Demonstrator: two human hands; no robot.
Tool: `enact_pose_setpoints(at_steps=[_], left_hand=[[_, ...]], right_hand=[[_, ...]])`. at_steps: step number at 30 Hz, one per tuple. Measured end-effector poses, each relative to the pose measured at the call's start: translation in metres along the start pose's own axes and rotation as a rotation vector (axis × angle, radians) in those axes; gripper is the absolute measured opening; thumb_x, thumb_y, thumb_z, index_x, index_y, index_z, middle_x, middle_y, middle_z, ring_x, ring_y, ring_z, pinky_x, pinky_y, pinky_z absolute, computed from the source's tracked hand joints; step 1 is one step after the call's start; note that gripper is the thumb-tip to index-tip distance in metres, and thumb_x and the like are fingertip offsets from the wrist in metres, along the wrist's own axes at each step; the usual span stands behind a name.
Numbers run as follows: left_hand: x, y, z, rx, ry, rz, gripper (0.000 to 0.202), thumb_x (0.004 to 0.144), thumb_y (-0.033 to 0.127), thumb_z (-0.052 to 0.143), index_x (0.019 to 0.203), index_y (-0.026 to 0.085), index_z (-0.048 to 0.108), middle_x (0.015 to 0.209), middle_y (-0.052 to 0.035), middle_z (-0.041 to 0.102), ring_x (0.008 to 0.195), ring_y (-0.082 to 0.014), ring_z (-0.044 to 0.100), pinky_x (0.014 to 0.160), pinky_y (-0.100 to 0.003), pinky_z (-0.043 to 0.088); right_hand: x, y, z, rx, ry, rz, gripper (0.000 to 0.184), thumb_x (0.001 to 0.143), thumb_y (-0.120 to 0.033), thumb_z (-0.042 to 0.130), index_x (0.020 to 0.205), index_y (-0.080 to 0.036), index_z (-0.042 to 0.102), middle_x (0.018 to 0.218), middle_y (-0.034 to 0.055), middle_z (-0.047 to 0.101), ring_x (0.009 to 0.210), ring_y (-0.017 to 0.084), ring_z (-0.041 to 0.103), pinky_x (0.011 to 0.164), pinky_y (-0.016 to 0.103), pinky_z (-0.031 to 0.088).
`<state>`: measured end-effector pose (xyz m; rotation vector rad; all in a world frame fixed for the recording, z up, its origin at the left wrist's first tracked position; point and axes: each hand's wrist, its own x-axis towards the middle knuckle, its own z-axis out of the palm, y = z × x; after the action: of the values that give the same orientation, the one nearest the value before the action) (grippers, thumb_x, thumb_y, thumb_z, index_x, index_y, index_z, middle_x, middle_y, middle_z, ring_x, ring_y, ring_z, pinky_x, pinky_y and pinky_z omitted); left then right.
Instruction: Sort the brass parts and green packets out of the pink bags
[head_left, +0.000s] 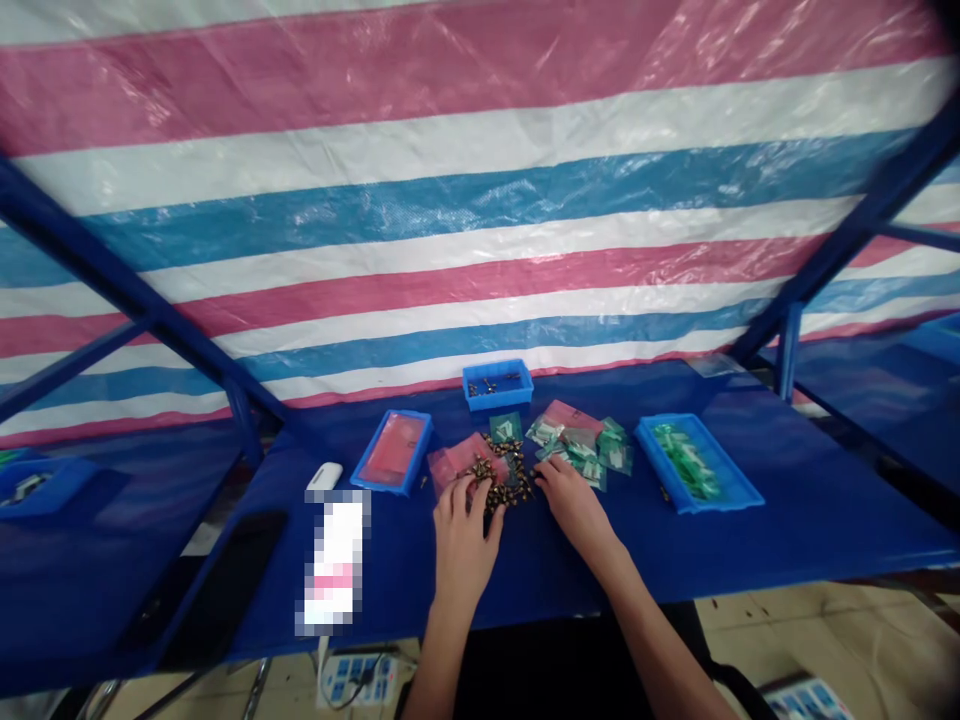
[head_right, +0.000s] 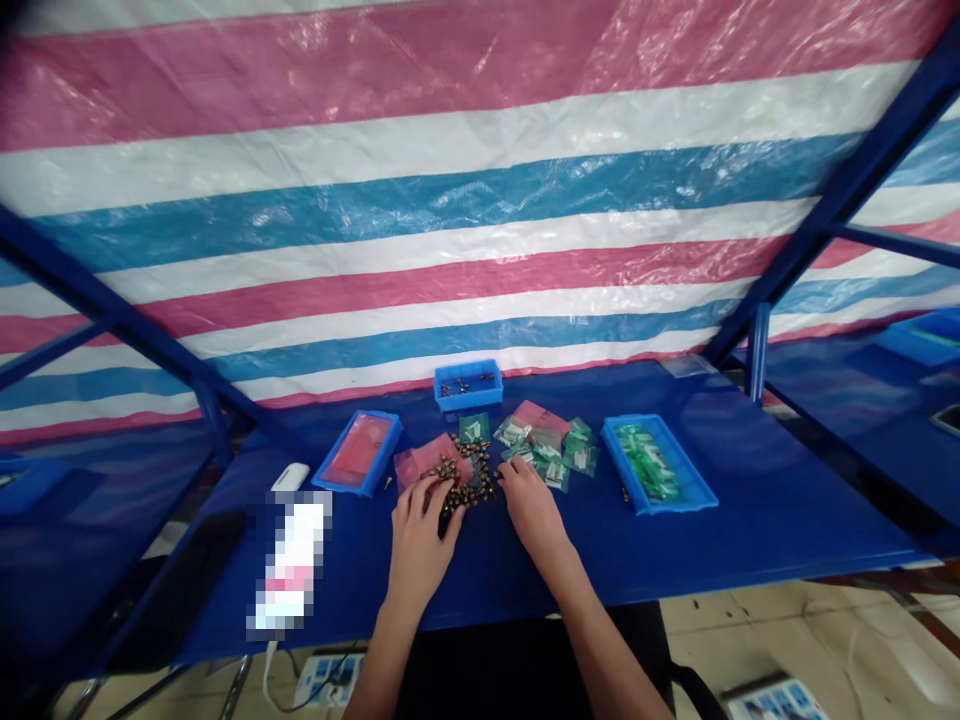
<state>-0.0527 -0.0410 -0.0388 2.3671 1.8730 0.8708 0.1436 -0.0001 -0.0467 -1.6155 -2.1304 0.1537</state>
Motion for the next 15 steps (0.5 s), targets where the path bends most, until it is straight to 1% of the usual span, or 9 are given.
enact_pose_setpoints(at_steps=[2,4,6,8,9,10,11,13,15], left_hand=[[0.0,0.0,0.0,0.011,-0.021,-0.008,0.036,0.096,0.031,0.053,0.131,0.025,0.057,0.133,-0.0112,0.055,0.127,-0.0295,0.046,0.101,-0.047,0.044],[0.0,0.0,0.0,0.021,-0.032,-0.013,0.037,0.096,0.033,0.053,0.131,0.024,0.056,0.134,-0.0113,0.055,0.127,-0.0297,0.046,0.101,-0.047,0.044],[0.0,0.0,0.001,0.029,-0.03,-0.011,0.038,0.095,0.033,0.054,0.132,0.024,0.056,0.134,-0.0115,0.055,0.128,-0.0301,0.045,0.102,-0.048,0.044],[0.0,0.0,0.001,0.033,-0.024,-0.007,0.038,0.095,0.033,0.055,0.132,0.024,0.056,0.134,-0.0115,0.055,0.129,-0.0302,0.045,0.102,-0.048,0.043],[-0.001,0.0,0.001,0.035,-0.023,-0.007,0.038,0.095,0.032,0.055,0.132,0.024,0.056,0.134,-0.0115,0.055,0.129,-0.0301,0.045,0.102,-0.048,0.043],[-0.001,0.0,0.001,0.036,-0.024,-0.008,0.038,0.095,0.032,0.055,0.132,0.024,0.056,0.134,-0.0113,0.055,0.129,-0.0299,0.045,0.103,-0.048,0.043],[-0.001,0.0,0.0,0.037,-0.024,-0.01,0.038,0.095,0.031,0.054,0.132,0.024,0.056,0.134,-0.0111,0.055,0.129,-0.0295,0.046,0.103,-0.048,0.043],[-0.001,0.0,-0.001,0.036,-0.019,-0.011,0.038,0.095,0.03,0.054,0.132,0.025,0.056,0.134,-0.0108,0.055,0.128,-0.0288,0.046,0.103,-0.047,0.044],[-0.001,0.0,-0.001,0.036,-0.011,-0.004,0.037,0.095,0.03,0.054,0.132,0.025,0.057,0.134,-0.0108,0.055,0.128,-0.0283,0.047,0.103,-0.046,0.044]], right_hand=[[-0.003,0.0,-0.001,0.004,-0.026,0.007,0.017,0.097,-0.015,0.045,0.096,-0.02,0.061,0.093,0.0062,0.061,0.084,0.02,0.063,0.075,0.03,0.05],[-0.009,-0.001,-0.004,0.014,-0.025,0.018,0.017,0.098,-0.017,0.045,0.096,-0.021,0.061,0.093,0.0058,0.062,0.085,0.02,0.063,0.075,0.03,0.051],[-0.014,-0.002,-0.006,0.035,-0.003,0.022,0.018,0.098,-0.018,0.046,0.106,-0.02,0.061,0.097,0.0067,0.062,0.09,0.021,0.064,0.078,0.031,0.052],[-0.017,-0.003,-0.006,0.042,0.017,0.014,0.027,0.097,-0.019,0.048,0.122,-0.02,0.058,0.102,0.0077,0.063,0.096,0.023,0.064,0.081,0.032,0.052],[-0.017,-0.004,-0.006,0.036,0.021,0.008,0.03,0.097,-0.02,0.049,0.127,-0.021,0.056,0.104,0.0079,0.063,0.097,0.023,0.064,0.081,0.033,0.053],[-0.017,-0.004,-0.004,0.026,0.02,0.005,0.031,0.097,-0.021,0.05,0.127,-0.022,0.056,0.103,0.0076,0.063,0.097,0.024,0.064,0.08,0.033,0.053],[-0.016,-0.003,-0.003,0.017,0.017,0.002,0.028,0.097,-0.022,0.05,0.124,-0.023,0.059,0.102,0.0071,0.064,0.096,0.024,0.065,0.079,0.033,0.053],[-0.012,-0.003,0.002,0.011,0.023,0.007,0.019,0.097,-0.023,0.05,0.11,-0.024,0.064,0.098,0.0063,0.065,0.092,0.023,0.066,0.076,0.032,0.054],[-0.009,-0.004,0.005,0.039,0.045,0.02,0.014,0.097,-0.024,0.051,0.098,-0.023,0.065,0.093,0.0054,0.066,0.088,0.022,0.067,0.071,0.03,0.054]])
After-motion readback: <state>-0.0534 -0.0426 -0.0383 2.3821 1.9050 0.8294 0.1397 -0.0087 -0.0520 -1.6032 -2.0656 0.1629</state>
